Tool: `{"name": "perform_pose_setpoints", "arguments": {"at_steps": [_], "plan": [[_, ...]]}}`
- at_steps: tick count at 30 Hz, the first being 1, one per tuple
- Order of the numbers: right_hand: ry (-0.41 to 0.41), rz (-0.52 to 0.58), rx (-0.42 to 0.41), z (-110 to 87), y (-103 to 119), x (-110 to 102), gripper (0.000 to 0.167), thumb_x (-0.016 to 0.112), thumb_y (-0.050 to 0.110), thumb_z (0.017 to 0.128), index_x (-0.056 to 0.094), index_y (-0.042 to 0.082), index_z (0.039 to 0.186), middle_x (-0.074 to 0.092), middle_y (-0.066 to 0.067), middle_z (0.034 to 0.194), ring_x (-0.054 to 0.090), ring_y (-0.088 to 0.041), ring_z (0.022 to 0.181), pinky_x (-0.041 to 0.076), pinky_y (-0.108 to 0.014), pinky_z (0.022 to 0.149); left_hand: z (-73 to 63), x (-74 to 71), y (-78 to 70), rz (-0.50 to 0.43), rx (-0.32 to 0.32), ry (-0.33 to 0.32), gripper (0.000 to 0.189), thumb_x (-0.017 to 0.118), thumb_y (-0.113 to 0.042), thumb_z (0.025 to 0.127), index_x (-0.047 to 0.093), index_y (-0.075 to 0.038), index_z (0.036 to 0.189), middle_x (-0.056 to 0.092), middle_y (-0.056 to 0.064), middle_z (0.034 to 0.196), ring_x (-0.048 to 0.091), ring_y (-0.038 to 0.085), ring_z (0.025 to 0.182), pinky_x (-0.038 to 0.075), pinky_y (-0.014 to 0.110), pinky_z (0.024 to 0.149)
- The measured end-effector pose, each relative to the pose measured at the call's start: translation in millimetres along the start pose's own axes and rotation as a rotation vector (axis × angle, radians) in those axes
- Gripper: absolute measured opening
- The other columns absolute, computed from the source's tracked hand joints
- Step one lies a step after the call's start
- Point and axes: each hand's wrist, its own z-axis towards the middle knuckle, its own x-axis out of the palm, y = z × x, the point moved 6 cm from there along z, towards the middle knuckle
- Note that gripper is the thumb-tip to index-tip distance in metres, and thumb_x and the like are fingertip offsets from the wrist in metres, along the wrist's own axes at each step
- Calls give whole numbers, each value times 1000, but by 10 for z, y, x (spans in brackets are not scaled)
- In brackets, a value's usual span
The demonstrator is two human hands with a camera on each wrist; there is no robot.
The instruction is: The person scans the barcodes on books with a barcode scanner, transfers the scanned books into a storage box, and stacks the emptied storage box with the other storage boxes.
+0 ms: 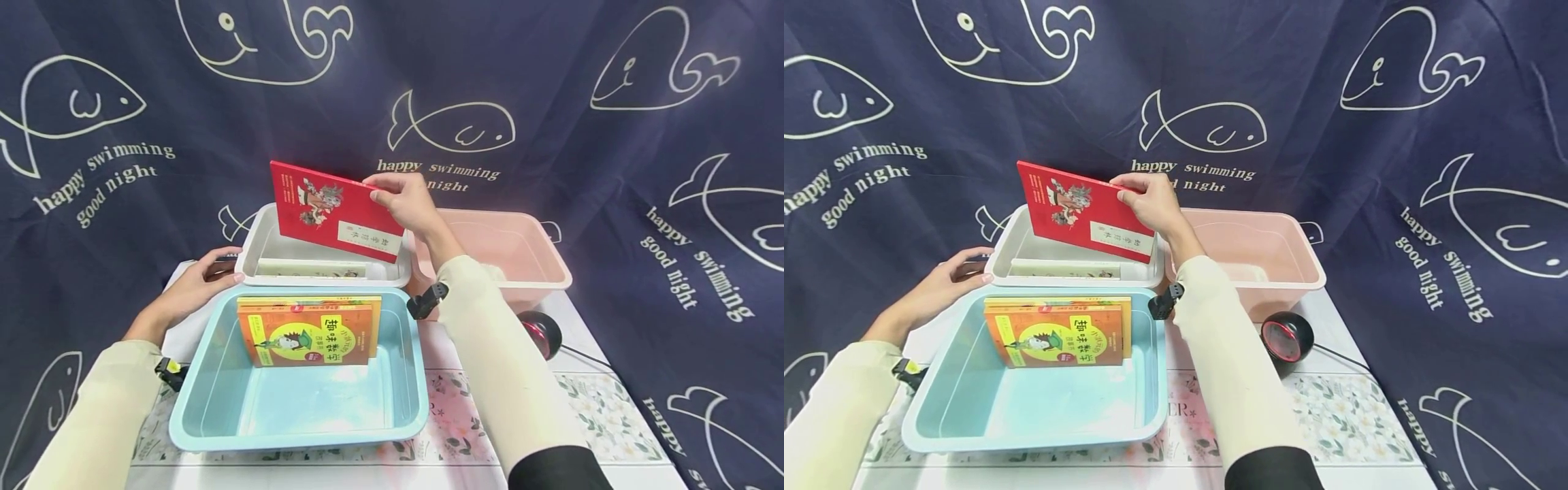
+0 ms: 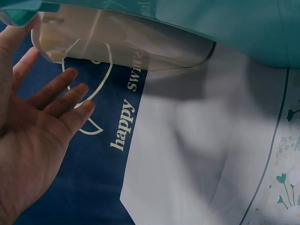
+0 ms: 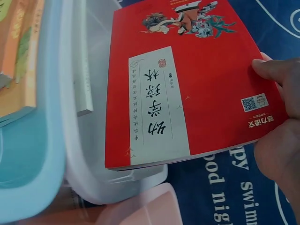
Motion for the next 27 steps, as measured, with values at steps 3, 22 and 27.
{"name": "perform_pose_setpoints", "arguments": {"at_steps": [3, 22, 27], "plan": [[23, -13, 24, -4, -66, 71, 22, 71, 12, 98, 78, 19, 117, 79, -4, 112, 73, -21, 98, 56, -41, 94, -2, 3, -7, -7, -2, -2, 76, 63, -44, 102, 25, -18, 163, 41, 27, 159, 45, 49, 144, 44, 65, 111], [197, -31, 85, -70, -433, 577, 25, 72, 9, 97, 78, 20, 119, 78, -4, 111, 73, -21, 95, 60, -34, 88, 18, 3, 7, -38, -27, 5, 80, 64, -46, 101, 22, -19, 164, 38, 27, 162, 41, 49, 147, 39, 66, 114], [214, 1, 123, -108, -527, 672, 25, 71, 8, 96, 78, 18, 118, 79, -4, 113, 73, -20, 95, 60, -32, 87, -3, -3, 0, -23, -19, -2, 77, 63, -45, 102, 23, -17, 163, 39, 27, 161, 43, 48, 145, 40, 66, 114]]}}
